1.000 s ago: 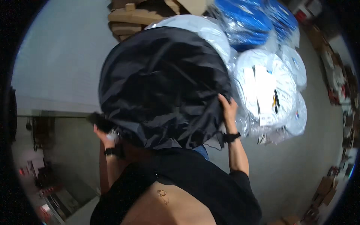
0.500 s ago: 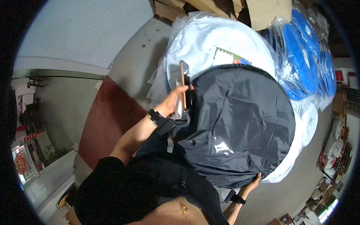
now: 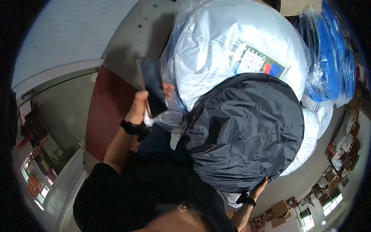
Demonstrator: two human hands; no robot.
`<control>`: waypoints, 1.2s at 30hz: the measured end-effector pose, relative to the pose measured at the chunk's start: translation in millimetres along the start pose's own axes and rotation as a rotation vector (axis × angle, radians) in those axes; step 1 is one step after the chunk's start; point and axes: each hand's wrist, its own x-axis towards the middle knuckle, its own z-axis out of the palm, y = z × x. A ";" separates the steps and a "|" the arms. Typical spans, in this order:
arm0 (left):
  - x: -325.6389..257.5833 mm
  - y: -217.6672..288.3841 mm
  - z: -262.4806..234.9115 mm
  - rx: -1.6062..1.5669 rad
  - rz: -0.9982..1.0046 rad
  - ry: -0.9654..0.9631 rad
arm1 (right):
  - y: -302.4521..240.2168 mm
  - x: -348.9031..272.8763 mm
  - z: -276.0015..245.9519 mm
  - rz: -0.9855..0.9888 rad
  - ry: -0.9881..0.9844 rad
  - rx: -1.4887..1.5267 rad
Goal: Organizing and packaging circular objects into black bags and stacking them in a warehouse storage area.
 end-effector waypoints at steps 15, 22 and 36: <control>48.0 26.3 -17.6 0.204 0.093 0.066 | -6.4 -2.6 -4.8 0.109 0.006 -0.047; 49.5 48.0 -3.0 0.490 -0.117 0.185 | -4.8 -7.0 9.3 0.118 0.047 -0.069; 44.2 68.5 0.3 0.440 -0.038 0.089 | 30.1 1.0 -5.0 0.122 0.035 0.090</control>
